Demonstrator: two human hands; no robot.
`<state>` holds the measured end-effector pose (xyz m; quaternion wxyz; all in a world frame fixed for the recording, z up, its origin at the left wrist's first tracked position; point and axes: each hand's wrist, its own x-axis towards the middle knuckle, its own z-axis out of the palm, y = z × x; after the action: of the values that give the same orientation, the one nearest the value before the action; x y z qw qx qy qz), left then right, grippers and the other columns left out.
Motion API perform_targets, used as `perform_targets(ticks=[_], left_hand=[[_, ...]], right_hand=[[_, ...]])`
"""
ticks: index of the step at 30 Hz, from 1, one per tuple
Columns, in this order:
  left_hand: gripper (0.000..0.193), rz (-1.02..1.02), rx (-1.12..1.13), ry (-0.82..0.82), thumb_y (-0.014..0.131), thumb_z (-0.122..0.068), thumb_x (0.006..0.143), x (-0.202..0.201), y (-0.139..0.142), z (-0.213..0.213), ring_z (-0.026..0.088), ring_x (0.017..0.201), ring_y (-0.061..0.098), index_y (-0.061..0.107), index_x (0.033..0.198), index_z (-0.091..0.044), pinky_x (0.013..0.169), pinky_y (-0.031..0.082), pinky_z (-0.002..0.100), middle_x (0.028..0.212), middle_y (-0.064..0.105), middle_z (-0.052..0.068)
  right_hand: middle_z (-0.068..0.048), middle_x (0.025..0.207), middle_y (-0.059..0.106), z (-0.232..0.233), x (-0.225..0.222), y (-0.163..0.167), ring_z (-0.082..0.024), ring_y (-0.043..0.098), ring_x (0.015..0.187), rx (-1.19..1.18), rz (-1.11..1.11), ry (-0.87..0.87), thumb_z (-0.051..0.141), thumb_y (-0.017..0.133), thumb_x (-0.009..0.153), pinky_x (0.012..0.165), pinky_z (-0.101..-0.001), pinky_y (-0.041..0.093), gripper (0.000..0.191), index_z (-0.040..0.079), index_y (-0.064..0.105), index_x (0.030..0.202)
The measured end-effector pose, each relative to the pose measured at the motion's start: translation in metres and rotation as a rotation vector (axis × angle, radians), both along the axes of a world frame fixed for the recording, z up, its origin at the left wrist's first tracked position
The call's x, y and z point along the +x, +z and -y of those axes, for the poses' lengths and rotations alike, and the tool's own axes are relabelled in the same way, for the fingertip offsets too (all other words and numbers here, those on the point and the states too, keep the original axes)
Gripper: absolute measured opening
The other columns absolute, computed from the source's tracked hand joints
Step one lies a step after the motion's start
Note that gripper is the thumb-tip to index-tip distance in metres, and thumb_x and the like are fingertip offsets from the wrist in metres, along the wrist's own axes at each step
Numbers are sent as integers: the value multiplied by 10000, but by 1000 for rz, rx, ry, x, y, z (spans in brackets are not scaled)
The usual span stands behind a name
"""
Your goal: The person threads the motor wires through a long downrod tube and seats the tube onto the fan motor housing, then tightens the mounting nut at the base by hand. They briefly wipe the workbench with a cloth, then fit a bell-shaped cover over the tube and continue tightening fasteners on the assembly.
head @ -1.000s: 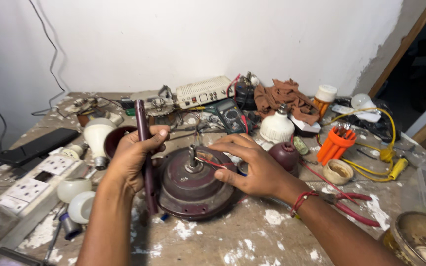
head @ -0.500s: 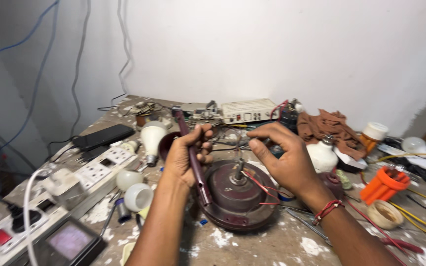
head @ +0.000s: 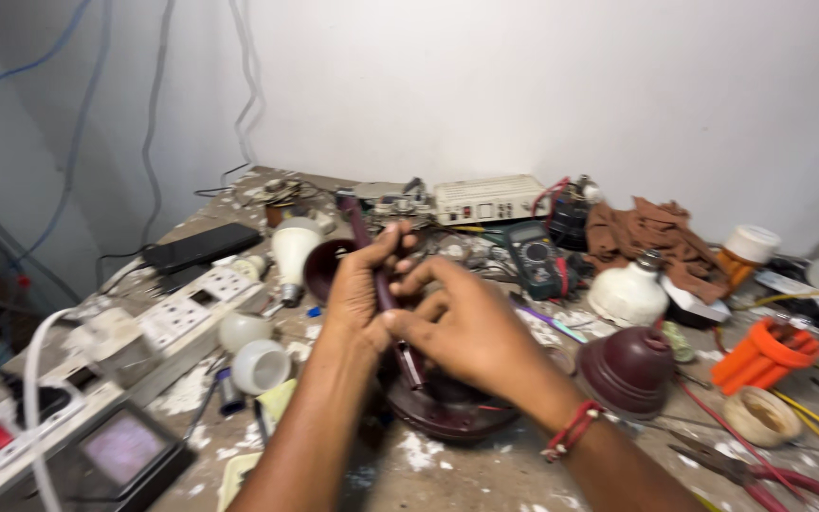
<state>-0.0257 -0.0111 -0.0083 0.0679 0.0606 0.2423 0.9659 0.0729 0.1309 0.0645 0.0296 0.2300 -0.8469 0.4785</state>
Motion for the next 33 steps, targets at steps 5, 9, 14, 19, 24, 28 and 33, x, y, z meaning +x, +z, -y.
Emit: perform_targets(ticks=[5, 9, 14, 19, 24, 28, 33], left_hand=[[227, -29, -97, 115, 737, -253, 924, 12, 13, -1, 89, 671, 562, 681, 1050, -73, 500, 422, 211, 864, 658, -1], [404, 57, -245, 169, 606, -445, 915, 33, 33, -12, 133, 735, 627, 662, 1068, -76, 696, 528, 313, 851, 659, 3], [509, 0, -522, 126, 513, -547, 960, 47, 42, -26, 94, 677, 566, 704, 1128, -107, 632, 424, 287, 794, 650, -27], [297, -56, -580, 112, 591, -370, 977, 48, 38, -27, 45, 718, 564, 709, 1110, -133, 639, 408, 267, 805, 642, -89], [201, -66, -625, 128, 627, -317, 970, 48, 37, -26, 45, 744, 564, 701, 1053, -150, 651, 413, 268, 806, 643, -80], [243, -127, -627, 92, 624, -340, 959, 51, 38, -29, 41, 738, 544, 744, 1049, -149, 656, 414, 252, 791, 619, -74], [271, -197, -683, 103, 644, -340, 975, 55, 43, -31, 32, 708, 456, 754, 1054, -105, 588, 338, 226, 795, 565, -70]], right_hand=[[-68, 747, 708, -5, -9, -10, -91, 607, 561, -167, 231, 6, 158, 756, 847, 472, -248, 473, 333, 27, 584, 1100], [-88, 779, 719, -10, -16, -9, -77, 609, 589, -474, 295, 24, 95, 740, 877, 488, -235, 449, 264, -46, 605, 1056], [-117, 788, 728, -22, -27, -6, -119, 681, 619, -651, 271, -7, 92, 704, 895, 527, -244, 521, 231, -61, 600, 1034], [-113, 828, 742, -36, -29, 3, -108, 700, 663, -699, 253, -48, 96, 720, 891, 553, -231, 539, 250, -51, 617, 1065], [-51, 821, 748, -44, -22, 15, -63, 571, 549, -550, 338, -168, 191, 741, 859, 385, -228, 331, 274, 82, 623, 1081], [-8, 815, 720, -49, -19, 18, -35, 563, 554, -606, 443, -27, 225, 710, 904, 401, -211, 358, 199, 68, 675, 1020], [27, 782, 670, -59, -23, 16, -40, 566, 604, -582, 501, 48, 225, 692, 932, 440, -216, 369, 137, 91, 668, 939]])
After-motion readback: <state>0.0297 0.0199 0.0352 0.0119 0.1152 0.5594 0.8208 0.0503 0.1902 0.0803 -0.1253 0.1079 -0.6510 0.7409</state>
